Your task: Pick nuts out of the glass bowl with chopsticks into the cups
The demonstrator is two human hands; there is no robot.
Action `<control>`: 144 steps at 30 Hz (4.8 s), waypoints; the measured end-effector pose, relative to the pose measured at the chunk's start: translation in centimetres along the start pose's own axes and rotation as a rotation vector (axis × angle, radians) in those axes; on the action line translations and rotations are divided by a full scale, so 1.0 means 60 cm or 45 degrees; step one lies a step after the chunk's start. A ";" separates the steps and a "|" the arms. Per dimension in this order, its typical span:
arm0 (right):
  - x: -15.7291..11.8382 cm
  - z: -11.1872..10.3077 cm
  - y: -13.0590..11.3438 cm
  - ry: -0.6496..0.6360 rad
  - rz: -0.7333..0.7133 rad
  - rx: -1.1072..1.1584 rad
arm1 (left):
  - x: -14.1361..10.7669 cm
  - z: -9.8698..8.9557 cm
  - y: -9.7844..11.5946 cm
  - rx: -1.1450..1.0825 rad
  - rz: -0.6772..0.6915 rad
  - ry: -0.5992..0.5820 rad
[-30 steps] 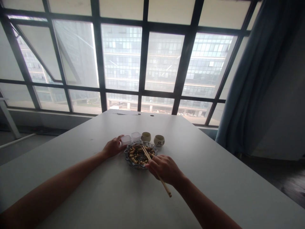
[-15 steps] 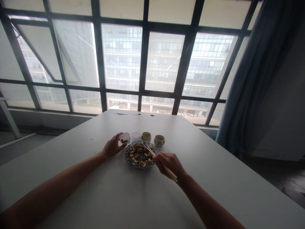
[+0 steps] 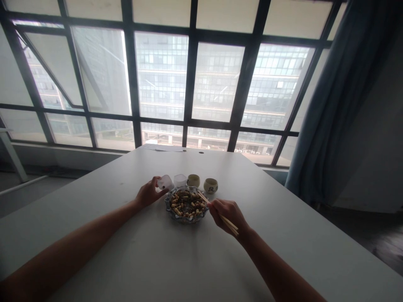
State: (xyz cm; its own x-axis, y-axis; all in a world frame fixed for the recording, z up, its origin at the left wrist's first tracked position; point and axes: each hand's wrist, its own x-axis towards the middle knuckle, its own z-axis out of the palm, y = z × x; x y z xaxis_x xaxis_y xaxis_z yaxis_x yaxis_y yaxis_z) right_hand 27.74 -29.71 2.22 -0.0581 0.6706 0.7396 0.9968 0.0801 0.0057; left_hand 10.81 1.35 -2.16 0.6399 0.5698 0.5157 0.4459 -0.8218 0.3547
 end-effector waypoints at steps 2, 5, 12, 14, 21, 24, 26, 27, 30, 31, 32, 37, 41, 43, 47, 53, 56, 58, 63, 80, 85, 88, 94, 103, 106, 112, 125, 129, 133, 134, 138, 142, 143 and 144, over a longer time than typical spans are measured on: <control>-0.001 0.000 0.001 -0.009 0.014 0.019 | 0.001 -0.003 0.000 -0.010 -0.033 -0.005; -0.003 0.000 0.001 0.004 0.094 0.100 | 0.002 -0.005 -0.002 -0.013 -0.049 -0.016; 0.002 0.010 -0.018 0.209 0.574 0.627 | 0.003 -0.005 -0.002 0.000 -0.075 -0.015; 0.005 0.017 -0.020 0.285 0.744 0.796 | 0.003 -0.006 -0.001 0.004 -0.083 -0.010; -0.006 0.053 0.020 0.401 1.219 1.270 | 0.004 -0.005 0.000 0.026 -0.109 -0.037; -0.018 0.061 0.049 0.472 1.374 1.406 | 0.005 -0.003 -0.001 0.035 -0.109 -0.046; -0.025 0.062 0.064 0.484 1.442 1.457 | 0.005 -0.002 -0.002 0.044 -0.111 -0.045; -0.027 0.062 0.070 0.482 1.461 1.468 | 0.005 -0.002 -0.002 0.049 -0.111 -0.046; -0.031 0.062 0.080 0.478 1.492 1.476 | 0.004 -0.003 -0.001 0.066 -0.107 -0.058; -0.031 0.063 0.081 0.474 1.500 1.482 | 0.004 -0.004 0.000 0.069 -0.106 -0.062; -0.032 0.063 0.082 0.468 1.506 1.489 | 0.003 -0.004 0.000 0.070 -0.108 -0.066; -0.035 0.065 0.084 0.428 1.527 1.535 | 0.004 -0.006 0.003 0.076 -0.113 -0.076; -0.036 0.062 0.083 0.360 1.552 1.589 | 0.003 -0.001 0.000 0.085 -0.066 -0.061; -0.035 0.060 0.083 0.323 1.567 1.614 | 0.003 0.000 -0.003 0.091 -0.043 -0.032; -0.031 0.058 0.083 0.261 1.587 1.645 | 0.009 -0.012 -0.002 0.121 0.122 0.073; -0.030 0.059 0.083 0.200 1.586 1.654 | 0.052 -0.043 0.041 0.130 0.258 0.020; -0.031 0.060 0.083 0.169 1.565 1.648 | 0.076 -0.040 0.077 0.169 0.274 -0.118; -0.032 0.061 0.085 0.156 1.556 1.640 | 0.089 -0.031 0.100 0.196 0.263 -0.224; -0.037 0.067 0.090 0.159 1.551 1.612 | 0.109 -0.009 0.138 0.189 0.102 -0.398; -0.037 0.065 0.087 0.115 1.532 1.578 | 0.117 0.000 0.106 -0.028 0.601 -0.126; -0.036 0.063 0.086 0.092 1.523 1.566 | 0.111 -0.014 0.107 -0.006 0.772 -0.187; -0.035 0.062 0.085 0.075 1.512 1.560 | 0.108 -0.014 0.106 0.009 0.793 -0.186; -0.035 0.062 0.086 0.110 1.513 1.567 | 0.107 -0.012 0.102 0.059 0.761 -0.183; -0.017 0.051 0.071 0.252 1.493 1.464 | 0.110 -0.022 0.102 0.005 0.668 -0.179; 0.001 0.033 0.052 0.284 1.388 1.364 | 0.109 -0.026 0.104 0.021 0.661 -0.205; 0.028 -0.007 -0.007 0.005 0.938 0.909 | 0.107 -0.029 0.103 0.075 0.665 -0.258; 0.027 -0.008 -0.040 -0.147 0.639 0.629 | 0.103 -0.024 0.098 0.140 0.606 -0.257; 0.027 -0.007 -0.039 -0.155 0.622 0.608 | 0.103 -0.020 0.099 0.140 0.586 -0.265; 0.025 -0.005 -0.037 -0.152 0.597 0.604 | 0.104 -0.016 0.098 0.143 0.588 -0.260; 0.024 -0.004 -0.037 -0.141 0.596 0.599 | 0.104 -0.015 0.097 0.144 0.590 -0.258; 0.019 0.000 -0.037 -0.087 0.610 0.608 | 0.104 -0.013 0.097 0.146 0.593 -0.247; 0.016 0.007 -0.039 -0.074 0.636 0.636 | 0.106 -0.012 0.097 0.133 0.613 -0.239; 0.015 0.009 -0.040 -0.075 0.637 0.637 | 0.106 -0.012 0.097 0.128 0.617 -0.236; 0.015 0.012 -0.040 -0.075 0.636 0.637 | 0.106 -0.012 0.097 0.126 0.619 -0.233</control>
State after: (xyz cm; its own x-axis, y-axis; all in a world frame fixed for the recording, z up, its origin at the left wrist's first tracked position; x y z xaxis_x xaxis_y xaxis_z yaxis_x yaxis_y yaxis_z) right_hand 25.28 -28.79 2.40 0.3822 0.7529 0.5357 0.7609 0.0725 -0.6448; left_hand 17.02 0.22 3.76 0.8824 0.1212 0.4546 0.1214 -0.9922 0.0288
